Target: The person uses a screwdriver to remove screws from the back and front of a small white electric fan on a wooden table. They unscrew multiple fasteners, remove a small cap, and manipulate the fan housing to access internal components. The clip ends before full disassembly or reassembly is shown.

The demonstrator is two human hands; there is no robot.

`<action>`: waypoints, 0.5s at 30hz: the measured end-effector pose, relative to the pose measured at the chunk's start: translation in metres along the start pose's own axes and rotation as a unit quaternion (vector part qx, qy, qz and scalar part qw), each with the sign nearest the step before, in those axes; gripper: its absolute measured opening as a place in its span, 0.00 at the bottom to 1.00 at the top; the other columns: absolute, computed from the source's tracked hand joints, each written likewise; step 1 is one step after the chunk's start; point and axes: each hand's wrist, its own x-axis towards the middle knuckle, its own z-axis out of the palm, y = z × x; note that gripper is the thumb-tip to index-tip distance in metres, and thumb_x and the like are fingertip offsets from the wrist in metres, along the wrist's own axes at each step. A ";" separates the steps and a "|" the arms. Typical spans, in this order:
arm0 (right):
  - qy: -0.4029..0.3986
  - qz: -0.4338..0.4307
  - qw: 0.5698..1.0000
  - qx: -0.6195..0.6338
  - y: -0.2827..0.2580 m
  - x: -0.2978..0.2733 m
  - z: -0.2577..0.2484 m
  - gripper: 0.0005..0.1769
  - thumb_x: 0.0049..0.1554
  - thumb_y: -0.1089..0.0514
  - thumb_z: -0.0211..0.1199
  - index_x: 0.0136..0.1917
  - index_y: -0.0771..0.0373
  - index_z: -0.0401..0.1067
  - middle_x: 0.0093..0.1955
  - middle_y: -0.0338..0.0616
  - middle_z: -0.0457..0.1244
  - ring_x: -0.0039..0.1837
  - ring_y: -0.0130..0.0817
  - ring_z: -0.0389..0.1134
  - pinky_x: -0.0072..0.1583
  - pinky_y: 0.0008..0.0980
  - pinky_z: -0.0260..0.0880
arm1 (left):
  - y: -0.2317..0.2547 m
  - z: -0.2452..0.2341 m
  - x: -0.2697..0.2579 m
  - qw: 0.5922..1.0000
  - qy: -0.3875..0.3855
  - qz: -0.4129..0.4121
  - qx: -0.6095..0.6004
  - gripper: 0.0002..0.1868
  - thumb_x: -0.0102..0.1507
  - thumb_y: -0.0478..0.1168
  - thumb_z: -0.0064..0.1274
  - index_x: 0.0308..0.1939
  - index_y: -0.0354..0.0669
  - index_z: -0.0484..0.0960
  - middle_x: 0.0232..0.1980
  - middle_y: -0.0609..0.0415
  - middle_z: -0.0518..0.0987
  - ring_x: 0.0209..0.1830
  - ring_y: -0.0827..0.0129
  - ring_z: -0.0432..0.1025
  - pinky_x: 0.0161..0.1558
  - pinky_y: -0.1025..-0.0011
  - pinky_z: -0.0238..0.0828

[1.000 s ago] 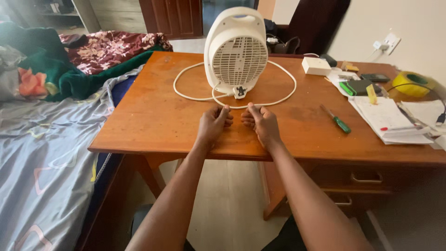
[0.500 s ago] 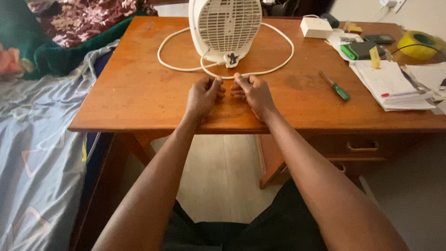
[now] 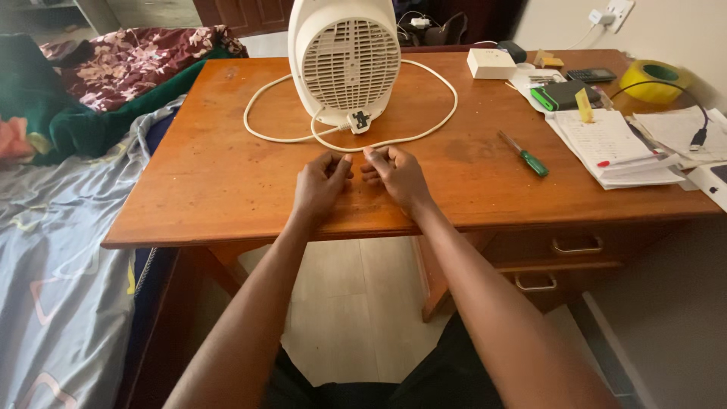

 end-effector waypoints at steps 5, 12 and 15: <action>0.018 0.001 0.999 0.044 0.001 -0.002 0.000 0.26 0.63 0.42 0.61 0.52 0.71 0.72 0.45 0.49 0.69 0.46 0.31 0.72 0.49 0.30 0.75 | 0.003 -0.002 -0.002 0.999 0.015 -0.024 -0.025 0.20 0.68 0.51 0.53 0.44 0.35 0.84 0.34 0.53 0.85 0.32 0.75 0.78 0.37 0.72 0.76; 0.023 -0.010 0.999 0.033 -0.002 -0.005 0.001 0.26 0.63 0.41 0.59 0.52 0.70 0.73 0.43 0.49 0.69 0.44 0.30 0.72 0.49 0.29 0.74 | 0.006 -0.003 -0.004 0.999 0.012 -0.031 -0.003 0.21 0.69 0.53 0.52 0.44 0.36 0.84 0.33 0.54 0.85 0.32 0.76 0.79 0.36 0.74 0.76; 0.027 0.001 1.000 0.015 -0.005 -0.008 0.001 0.26 0.63 0.40 0.58 0.52 0.68 0.73 0.43 0.47 0.69 0.45 0.29 0.71 0.49 0.29 0.75 | 0.005 -0.002 -0.004 0.999 0.018 -0.020 -0.026 0.21 0.68 0.52 0.53 0.44 0.35 0.84 0.33 0.54 0.85 0.31 0.76 0.78 0.36 0.73 0.76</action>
